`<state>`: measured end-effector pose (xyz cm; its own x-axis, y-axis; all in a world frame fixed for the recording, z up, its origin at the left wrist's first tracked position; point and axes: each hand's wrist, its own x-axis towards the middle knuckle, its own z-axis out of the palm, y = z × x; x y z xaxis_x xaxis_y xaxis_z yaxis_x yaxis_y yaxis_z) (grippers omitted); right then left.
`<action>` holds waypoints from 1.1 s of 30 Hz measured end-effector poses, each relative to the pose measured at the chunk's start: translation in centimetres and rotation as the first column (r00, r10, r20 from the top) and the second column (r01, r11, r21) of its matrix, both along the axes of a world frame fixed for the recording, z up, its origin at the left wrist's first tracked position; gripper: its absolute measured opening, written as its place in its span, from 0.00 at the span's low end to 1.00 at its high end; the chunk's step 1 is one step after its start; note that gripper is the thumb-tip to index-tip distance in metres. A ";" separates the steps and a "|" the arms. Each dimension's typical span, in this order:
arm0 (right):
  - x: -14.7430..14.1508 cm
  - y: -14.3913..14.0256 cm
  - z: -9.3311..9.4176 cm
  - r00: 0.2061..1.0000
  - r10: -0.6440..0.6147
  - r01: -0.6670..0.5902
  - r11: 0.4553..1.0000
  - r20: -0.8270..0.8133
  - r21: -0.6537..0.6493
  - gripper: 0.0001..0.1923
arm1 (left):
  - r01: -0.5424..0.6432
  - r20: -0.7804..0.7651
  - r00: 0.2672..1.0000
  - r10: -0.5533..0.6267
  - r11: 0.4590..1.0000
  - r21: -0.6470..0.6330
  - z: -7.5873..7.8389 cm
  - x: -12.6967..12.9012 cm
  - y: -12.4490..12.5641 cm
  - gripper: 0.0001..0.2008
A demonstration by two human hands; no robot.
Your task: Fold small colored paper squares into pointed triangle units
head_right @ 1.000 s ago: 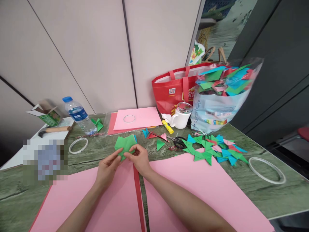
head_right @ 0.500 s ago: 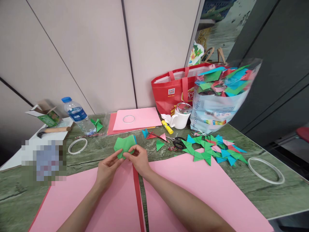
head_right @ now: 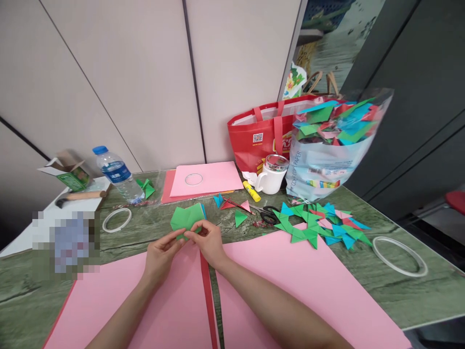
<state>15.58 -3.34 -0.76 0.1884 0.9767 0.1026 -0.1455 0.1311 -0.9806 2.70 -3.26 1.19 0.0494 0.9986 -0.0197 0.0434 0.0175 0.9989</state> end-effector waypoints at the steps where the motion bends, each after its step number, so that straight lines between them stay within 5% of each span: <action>1: 0.0 0.0 0.0 1.000 0.003 -0.003 1.000 0.012 0.005 0.10 | -0.002 -0.005 1.000 0.002 1.000 -0.003 0.0 -0.1 0.0 0.15; 10: 0.1 0.0 -0.3 0.995 0.091 -0.091 0.996 0.033 0.024 0.12 | 0.003 0.006 1.000 -0.003 1.000 0.002 -0.3 -0.6 0.6 0.15; 21: -0.1 0.5 -0.9 0.945 0.166 -0.166 0.986 -0.281 0.022 0.14 | 0.084 0.125 0.990 -0.071 0.991 -0.105 -0.4 -1.8 1.8 0.18; 29: 0.3 0.4 -0.4 0.997 0.052 -0.056 0.996 0.065 0.066 0.07 | 0.139 -0.077 0.986 -0.146 0.986 -0.092 0.9 -2.7 1.9 0.12; 33: 0.5 0.7 -0.7 0.996 0.019 -0.025 0.997 0.086 0.075 0.06 | 0.115 -0.008 0.993 -0.115 0.993 -0.017 1.0 -2.5 1.9 0.11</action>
